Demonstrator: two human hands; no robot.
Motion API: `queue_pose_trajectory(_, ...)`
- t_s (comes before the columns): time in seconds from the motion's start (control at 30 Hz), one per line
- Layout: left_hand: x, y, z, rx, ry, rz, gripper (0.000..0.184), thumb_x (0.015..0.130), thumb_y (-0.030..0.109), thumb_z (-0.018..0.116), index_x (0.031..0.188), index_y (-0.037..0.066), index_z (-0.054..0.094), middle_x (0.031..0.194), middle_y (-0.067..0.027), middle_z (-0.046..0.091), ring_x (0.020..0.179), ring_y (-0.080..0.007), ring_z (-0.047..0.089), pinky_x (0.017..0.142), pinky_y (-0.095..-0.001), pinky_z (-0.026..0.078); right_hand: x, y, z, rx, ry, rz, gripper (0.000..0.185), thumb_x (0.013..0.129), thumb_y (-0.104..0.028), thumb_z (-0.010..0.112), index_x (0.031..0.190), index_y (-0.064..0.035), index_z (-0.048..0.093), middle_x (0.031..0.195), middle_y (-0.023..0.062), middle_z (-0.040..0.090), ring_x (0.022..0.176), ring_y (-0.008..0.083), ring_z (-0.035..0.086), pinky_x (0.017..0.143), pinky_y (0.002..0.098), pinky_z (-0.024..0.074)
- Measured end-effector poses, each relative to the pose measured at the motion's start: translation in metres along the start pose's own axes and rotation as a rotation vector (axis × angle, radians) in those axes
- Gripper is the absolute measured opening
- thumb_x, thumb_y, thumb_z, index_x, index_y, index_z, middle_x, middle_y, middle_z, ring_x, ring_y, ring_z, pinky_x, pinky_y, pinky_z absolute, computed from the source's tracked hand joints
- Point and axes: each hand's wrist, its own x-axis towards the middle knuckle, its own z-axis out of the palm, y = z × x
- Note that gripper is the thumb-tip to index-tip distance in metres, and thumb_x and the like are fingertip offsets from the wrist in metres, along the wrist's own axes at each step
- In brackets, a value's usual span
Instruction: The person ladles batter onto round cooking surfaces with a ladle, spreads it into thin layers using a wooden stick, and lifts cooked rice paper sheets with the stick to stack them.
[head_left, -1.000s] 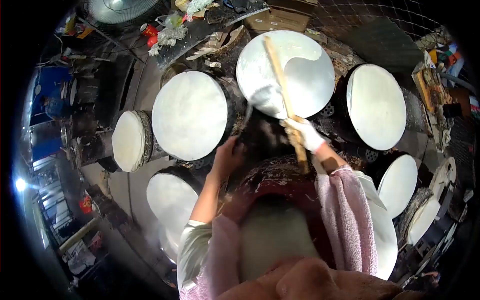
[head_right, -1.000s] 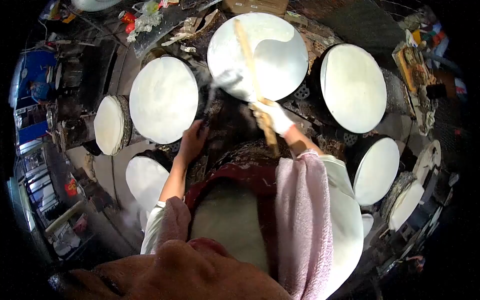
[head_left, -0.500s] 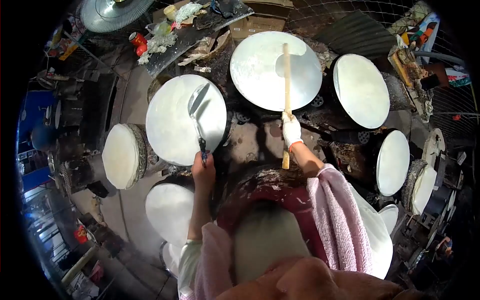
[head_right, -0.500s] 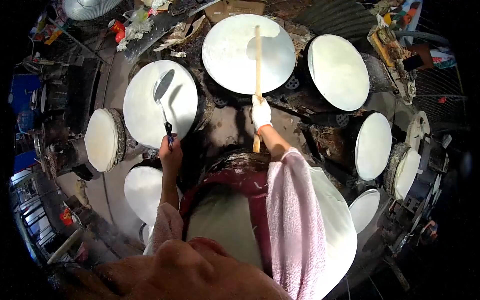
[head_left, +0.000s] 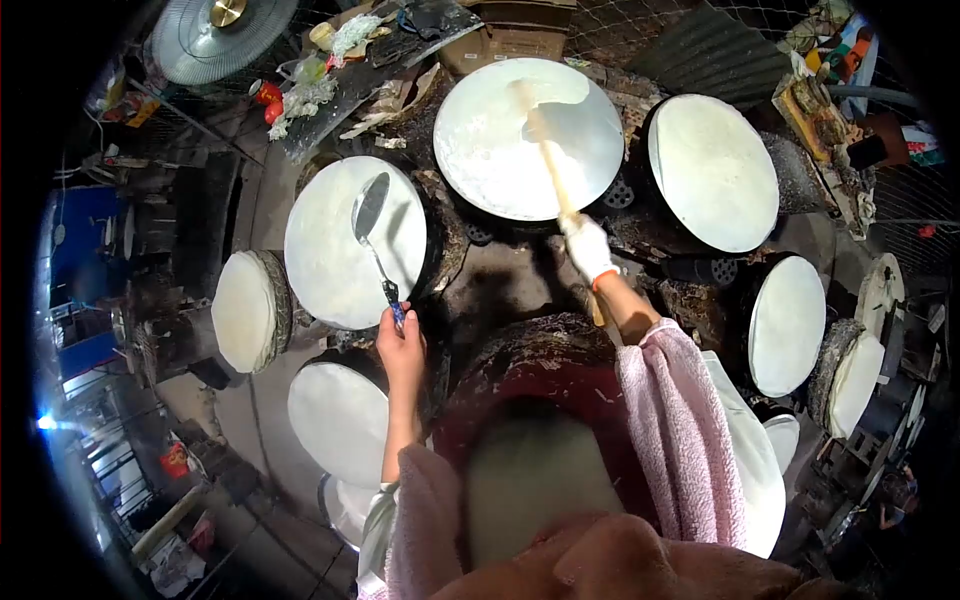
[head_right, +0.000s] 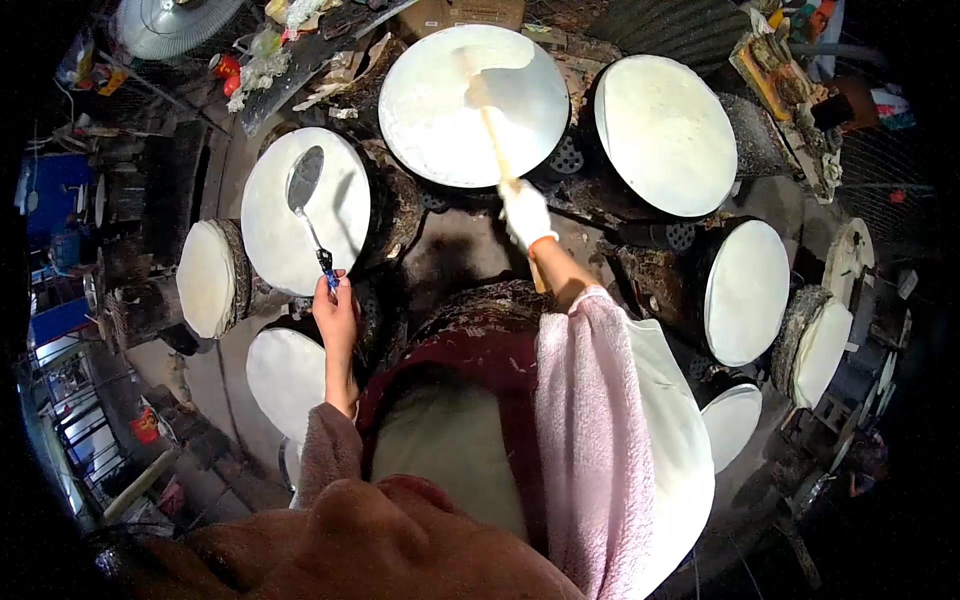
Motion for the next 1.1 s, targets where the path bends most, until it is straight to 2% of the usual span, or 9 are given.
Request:
queue_pose_trajectory(0.1,-0.004,-0.001,0.011,0.057,0.012,0.014,0.016,0.093,0.012,0.055,0.104,0.0,0.057,0.066,0.0037,0.049,0.054,-0.0043,0.04,0.049,-0.0208,0.034,0.01,0.058,0.006,-0.565,-0.092,-0.323,0.047,0.093,-0.05,0.044,0.102,-0.0054,0.056,0.077,0.0198,0.065,0.075,0.0365,0.064,0.069,0.0453,0.0505)
queue_pose_trajectory(0.33,-0.01,0.01,0.047,0.179,0.053,0.033,0.02,0.091,0.013,0.056,0.105,-0.001,0.058,0.078,-0.0003,0.055,0.066,-0.0069,0.045,0.06,-0.0227,0.039,0.07,0.033,-0.085,-0.341,0.124,-0.223,0.044,0.093,-0.043,0.047,0.097,-0.0018,0.06,0.089,0.0261,0.063,0.088,0.0416,0.061,0.073,0.0453,0.0492)
queue_pose_trajectory(0.43,-0.016,0.016,0.065,0.185,0.063,0.159,0.016,0.095,0.014,0.054,0.104,0.001,0.057,0.065,0.0076,0.044,0.052,-0.0012,0.034,0.045,-0.0202,0.026,0.054,0.042,-0.078,-0.363,-0.08,-0.178,0.042,0.092,-0.042,0.049,0.097,-0.0018,0.059,0.088,0.025,0.064,0.086,0.042,0.062,0.075,0.0442,0.0497)
queue_pose_trajectory(0.57,-0.026,0.011,0.077,0.177,0.075,0.117,0.017,0.095,0.014,0.055,0.105,0.001,0.056,0.066,0.0075,0.044,0.052,-0.0012,0.033,0.045,-0.0197,0.026,0.058,0.064,-0.11,-0.605,-0.096,-0.168,0.032,0.094,-0.034,0.046,0.092,-0.0045,0.058,0.08,0.0255,0.064,0.074,0.0394,0.065,0.067,0.0482,0.0515)
queue_pose_trajectory(0.77,-0.034,0.019,0.099,0.235,0.094,0.166,0.017,0.094,0.013,0.055,0.105,0.001,0.057,0.069,0.0078,0.044,0.056,-0.0011,0.034,0.048,-0.0195,0.027,0.148,0.053,-0.122,-0.407,0.195,-0.452,0.034,0.093,-0.037,0.051,0.09,-0.0035,0.057,0.075,0.0227,0.063,0.073,0.0436,0.061,0.063,0.0482,0.0477)
queue_pose_trajectory(0.83,-0.037,0.041,0.103,0.231,0.036,-0.012,0.022,0.091,0.012,0.057,0.107,-0.003,0.058,0.092,-0.0064,0.062,0.083,-0.01,0.054,0.077,-0.0256,0.045,0.121,0.063,-0.118,-0.684,0.141,-0.683,0.033,0.094,-0.036,0.049,0.102,-0.0051,0.059,0.077,0.0203,0.064,0.069,0.0397,0.062,0.06,0.0479,0.0477)
queue_pose_trajectory(0.9,-0.033,0.038,0.104,0.227,0.029,-0.005,0.022,0.091,0.012,0.057,0.107,-0.004,0.058,0.091,-0.0067,0.062,0.081,-0.0103,0.054,0.075,-0.0255,0.045,0.082,0.057,-0.126,-0.563,-0.045,-0.373,0.038,0.094,-0.035,0.049,0.12,-0.007,0.053,0.075,0.0187,0.064,0.066,0.038,0.062,0.057,0.0475,0.0476)
queue_pose_trajectory(1.03,-0.033,0.046,0.108,0.25,0.005,0.058,0.021,0.092,0.012,0.057,0.106,-0.004,0.057,0.088,-0.0049,0.061,0.077,-0.0091,0.052,0.072,-0.0243,0.043,0.118,0.058,-0.124,-0.738,0.221,-0.386,0.053,0.096,-0.033,0.043,0.139,-0.0045,0.032,0.072,0.0188,0.064,0.062,0.0323,0.064,0.047,0.0413,0.0476)
queue_pose_trajectory(1.1,-0.034,0.043,0.109,0.26,0.01,0.109,0.02,0.094,0.014,0.055,0.105,-0.003,0.056,0.085,0.0005,0.055,0.074,-0.0063,0.046,0.067,-0.0222,0.039,0.162,0.044,-0.11,-0.761,0.368,-0.476,0.056,0.094,-0.031,0.047,0.141,-0.0069,0.03,0.085,0.0212,0.065,0.073,0.0366,0.064,0.06,0.0465,0.0494)
